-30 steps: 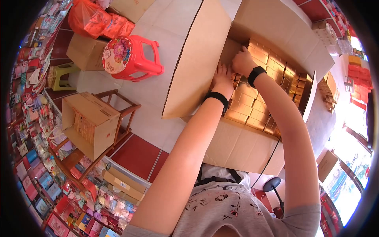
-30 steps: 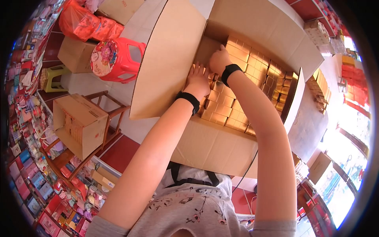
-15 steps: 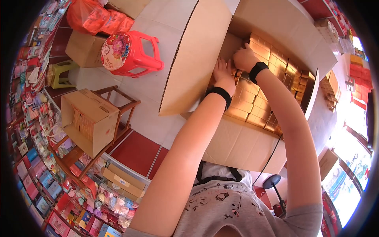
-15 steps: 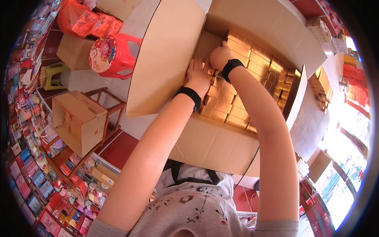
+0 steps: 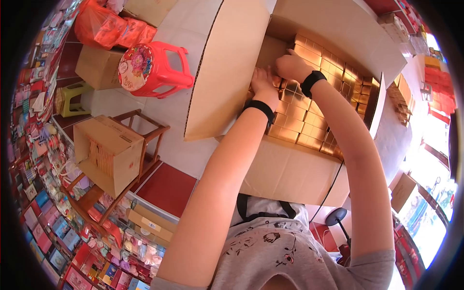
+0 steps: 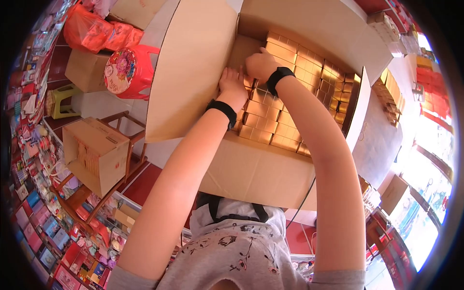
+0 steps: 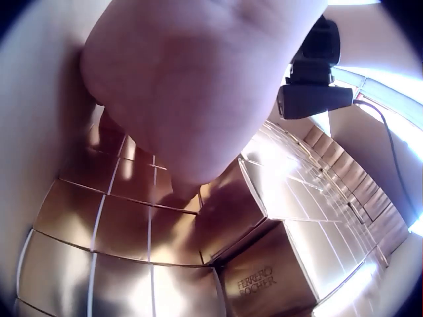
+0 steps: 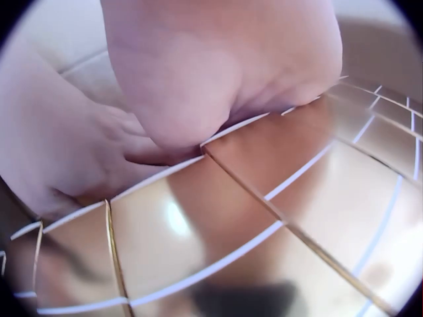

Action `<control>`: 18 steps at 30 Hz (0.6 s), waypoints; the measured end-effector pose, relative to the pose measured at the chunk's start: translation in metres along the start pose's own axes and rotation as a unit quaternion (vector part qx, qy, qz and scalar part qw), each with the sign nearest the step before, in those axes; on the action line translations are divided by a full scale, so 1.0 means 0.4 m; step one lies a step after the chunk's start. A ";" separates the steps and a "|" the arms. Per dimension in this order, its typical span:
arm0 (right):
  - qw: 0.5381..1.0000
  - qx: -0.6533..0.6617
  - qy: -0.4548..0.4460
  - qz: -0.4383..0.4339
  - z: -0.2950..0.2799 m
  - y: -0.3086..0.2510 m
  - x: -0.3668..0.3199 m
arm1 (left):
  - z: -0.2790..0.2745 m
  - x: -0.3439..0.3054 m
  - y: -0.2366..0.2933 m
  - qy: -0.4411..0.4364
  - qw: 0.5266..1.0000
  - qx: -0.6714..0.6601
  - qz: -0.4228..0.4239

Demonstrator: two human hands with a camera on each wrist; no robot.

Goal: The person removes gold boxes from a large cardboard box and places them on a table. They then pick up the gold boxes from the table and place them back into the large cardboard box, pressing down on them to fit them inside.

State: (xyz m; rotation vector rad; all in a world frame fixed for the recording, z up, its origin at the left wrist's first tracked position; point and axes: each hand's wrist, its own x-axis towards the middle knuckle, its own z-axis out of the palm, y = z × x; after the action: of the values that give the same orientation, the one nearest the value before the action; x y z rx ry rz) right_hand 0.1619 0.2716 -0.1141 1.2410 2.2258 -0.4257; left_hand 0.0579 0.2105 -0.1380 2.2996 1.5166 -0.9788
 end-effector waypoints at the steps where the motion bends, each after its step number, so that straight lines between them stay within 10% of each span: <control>1: 0.997 0.058 0.042 -0.008 0.000 0.005 0.003 | 0.009 0.004 -0.004 0.036 0.998 -0.055 0.005; 11: 0.974 0.143 0.083 0.156 -0.229 0.015 -0.319 | -0.073 -0.184 -0.070 0.099 0.920 -0.364 0.103; 13: 0.973 0.106 0.150 0.140 -0.260 -0.008 -0.491 | -0.105 -0.242 -0.070 0.075 0.925 -0.342 0.146; 14: 0.926 0.125 0.340 0.105 -0.196 -0.007 -0.579 | -0.117 -0.267 -0.067 0.046 0.927 -0.327 0.178; 18: 0.861 0.231 0.382 0.243 -0.220 -0.133 -0.962 | -0.139 -0.358 -0.041 0.023 0.922 -0.304 0.238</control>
State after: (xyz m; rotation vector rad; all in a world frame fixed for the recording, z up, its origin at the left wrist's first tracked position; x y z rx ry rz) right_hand 0.2517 0.0285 0.1885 2.5125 2.3263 -0.2947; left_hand 0.0307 0.1413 -0.0027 2.0638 0.9921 -0.2684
